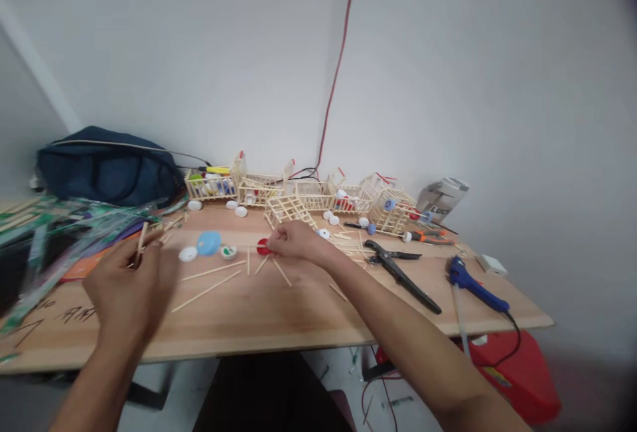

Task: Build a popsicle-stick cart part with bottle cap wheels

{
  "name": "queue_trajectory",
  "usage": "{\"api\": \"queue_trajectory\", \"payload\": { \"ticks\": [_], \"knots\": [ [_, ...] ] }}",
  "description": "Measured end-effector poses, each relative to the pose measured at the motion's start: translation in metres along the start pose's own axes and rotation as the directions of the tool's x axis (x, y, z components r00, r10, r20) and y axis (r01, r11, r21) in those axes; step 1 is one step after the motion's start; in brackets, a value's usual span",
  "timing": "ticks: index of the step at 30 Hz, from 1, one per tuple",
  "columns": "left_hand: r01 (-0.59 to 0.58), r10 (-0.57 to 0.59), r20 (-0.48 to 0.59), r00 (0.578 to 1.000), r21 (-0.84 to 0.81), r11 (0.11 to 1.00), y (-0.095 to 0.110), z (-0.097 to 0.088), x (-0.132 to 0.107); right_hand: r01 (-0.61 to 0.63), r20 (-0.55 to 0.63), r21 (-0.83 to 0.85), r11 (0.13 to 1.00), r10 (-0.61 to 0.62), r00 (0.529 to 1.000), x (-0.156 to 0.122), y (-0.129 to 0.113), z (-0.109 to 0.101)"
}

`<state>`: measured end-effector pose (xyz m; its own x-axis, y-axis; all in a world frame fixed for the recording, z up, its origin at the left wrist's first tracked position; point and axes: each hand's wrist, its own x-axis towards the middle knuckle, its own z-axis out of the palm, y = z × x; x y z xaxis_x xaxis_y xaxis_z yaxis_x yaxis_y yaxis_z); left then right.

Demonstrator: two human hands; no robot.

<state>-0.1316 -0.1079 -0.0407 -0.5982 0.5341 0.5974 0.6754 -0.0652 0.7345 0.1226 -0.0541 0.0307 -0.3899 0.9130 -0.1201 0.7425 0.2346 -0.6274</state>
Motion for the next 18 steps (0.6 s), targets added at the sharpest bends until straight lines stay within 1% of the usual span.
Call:
{"api": "queue_trajectory", "payload": {
  "ticks": [2, 3, 4, 5, 8, 13, 15, 18],
  "knots": [
    [-0.018, 0.016, -0.043, 0.999, -0.060, 0.998, 0.000, -0.002, -0.001, -0.006, 0.029, 0.023, 1.000, 0.005, 1.000, 0.019, -0.012, 0.009],
    [-0.026, 0.022, -0.042, 0.999, -0.099, 0.995, 0.000, -0.003, -0.002, -0.010, 0.047, 0.030, 0.999, 0.009, 0.999, 0.026, -0.018, 0.014],
    [-0.027, 0.025, -0.016, 1.000, -0.142, 0.990, 0.000, -0.003, -0.002, -0.015, 0.063, 0.033, 0.999, 0.013, 0.998, 0.032, -0.024, 0.019],
    [-0.018, 0.016, -0.017, 1.000, -0.155, 0.988, 0.000, -0.004, -0.003, -0.022, 0.074, 0.031, 0.999, 0.019, 0.997, 0.036, -0.030, 0.024],
    [0.009, -0.012, -0.016, 1.000, -0.161, 0.987, 0.000, -0.005, -0.003, -0.038, 0.068, 0.009, 0.999, 0.038, 0.997, 0.039, -0.041, 0.032],
    [0.043, -0.042, 0.014, 0.999, -0.199, 0.979, 0.001, -0.007, -0.004, -0.050, 0.011, -0.015, 0.999, 0.050, 0.999, 0.029, -0.048, 0.038],
    [0.052, -0.055, -0.007, 0.998, -0.225, 0.973, 0.001, -0.008, -0.004, -0.045, -0.002, -0.021, 0.999, 0.045, 0.999, 0.031, -0.053, 0.041],
    [0.084, -0.109, -0.086, 0.990, -0.254, 0.964, 0.000, -0.009, -0.003, -0.026, -0.010, -0.044, 0.999, 0.026, 1.000, 0.044, -0.067, 0.048]
  ]
}}
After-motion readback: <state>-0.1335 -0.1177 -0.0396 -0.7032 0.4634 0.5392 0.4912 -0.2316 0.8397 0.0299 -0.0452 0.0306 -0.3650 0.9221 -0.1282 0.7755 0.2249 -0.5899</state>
